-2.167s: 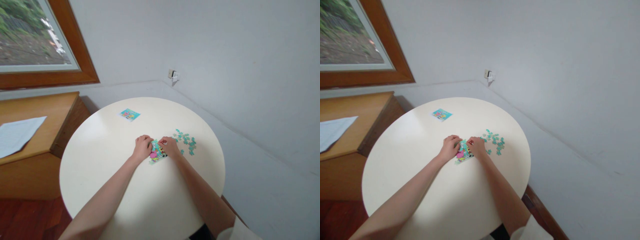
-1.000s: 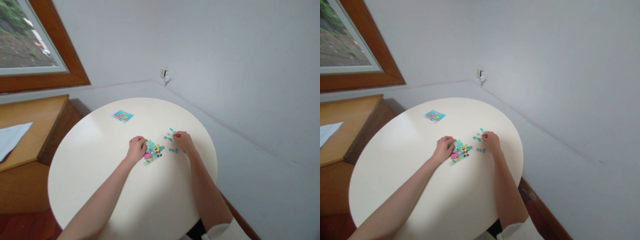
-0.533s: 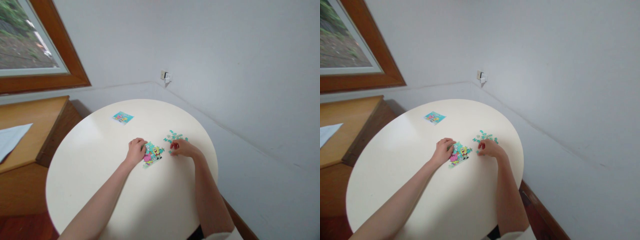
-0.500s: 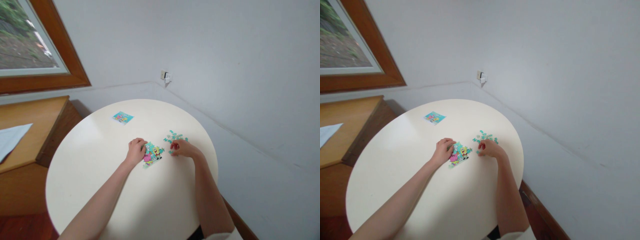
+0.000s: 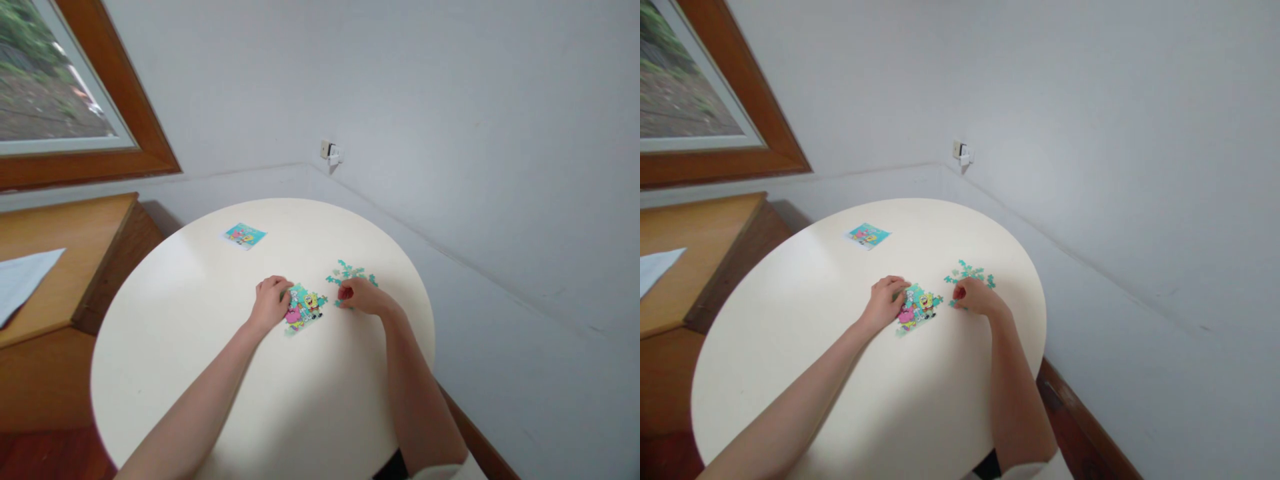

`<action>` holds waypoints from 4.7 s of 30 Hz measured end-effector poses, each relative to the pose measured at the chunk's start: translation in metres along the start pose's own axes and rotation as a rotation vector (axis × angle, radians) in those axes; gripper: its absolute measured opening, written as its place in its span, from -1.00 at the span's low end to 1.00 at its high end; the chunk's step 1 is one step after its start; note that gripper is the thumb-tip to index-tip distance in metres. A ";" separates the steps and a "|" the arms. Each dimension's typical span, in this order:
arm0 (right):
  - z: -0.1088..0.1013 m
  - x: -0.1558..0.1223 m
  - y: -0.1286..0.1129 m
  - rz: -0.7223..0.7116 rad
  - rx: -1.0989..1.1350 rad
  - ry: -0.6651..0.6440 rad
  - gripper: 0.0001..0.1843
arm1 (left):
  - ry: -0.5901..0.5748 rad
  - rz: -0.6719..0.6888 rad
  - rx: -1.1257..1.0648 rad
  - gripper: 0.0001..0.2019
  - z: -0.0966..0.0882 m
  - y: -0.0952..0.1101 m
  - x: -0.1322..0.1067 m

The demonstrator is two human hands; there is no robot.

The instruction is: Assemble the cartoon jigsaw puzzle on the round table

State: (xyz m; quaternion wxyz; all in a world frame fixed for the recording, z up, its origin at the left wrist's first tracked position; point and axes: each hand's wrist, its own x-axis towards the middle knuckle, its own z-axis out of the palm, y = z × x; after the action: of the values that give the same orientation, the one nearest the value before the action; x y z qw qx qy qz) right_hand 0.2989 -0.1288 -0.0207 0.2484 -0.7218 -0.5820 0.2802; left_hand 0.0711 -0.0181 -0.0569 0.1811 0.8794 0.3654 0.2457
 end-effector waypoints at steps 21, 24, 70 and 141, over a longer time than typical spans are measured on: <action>0.032 0.022 -0.011 -0.168 0.185 0.151 -0.78 | -0.007 -0.006 0.004 -0.69 0.001 -0.001 0.001; 0.033 0.023 -0.009 -0.152 0.194 0.133 -0.79 | 0.000 -0.012 0.004 -0.69 0.002 -0.001 0.000; 0.044 0.026 -0.010 -0.149 -0.058 0.173 -0.80 | -0.011 -0.007 -0.003 -0.70 0.000 0.000 0.000; 0.041 0.016 -0.028 -0.136 -0.278 0.207 -0.81 | -0.004 0.006 -0.008 -0.70 0.001 -0.002 0.000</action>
State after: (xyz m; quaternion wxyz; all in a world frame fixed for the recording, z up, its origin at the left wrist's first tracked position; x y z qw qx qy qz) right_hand 0.2536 -0.1063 -0.0328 0.2232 -0.7331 -0.6340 0.1035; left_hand 0.0711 -0.0168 -0.0584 0.1848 0.8802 0.3615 0.2460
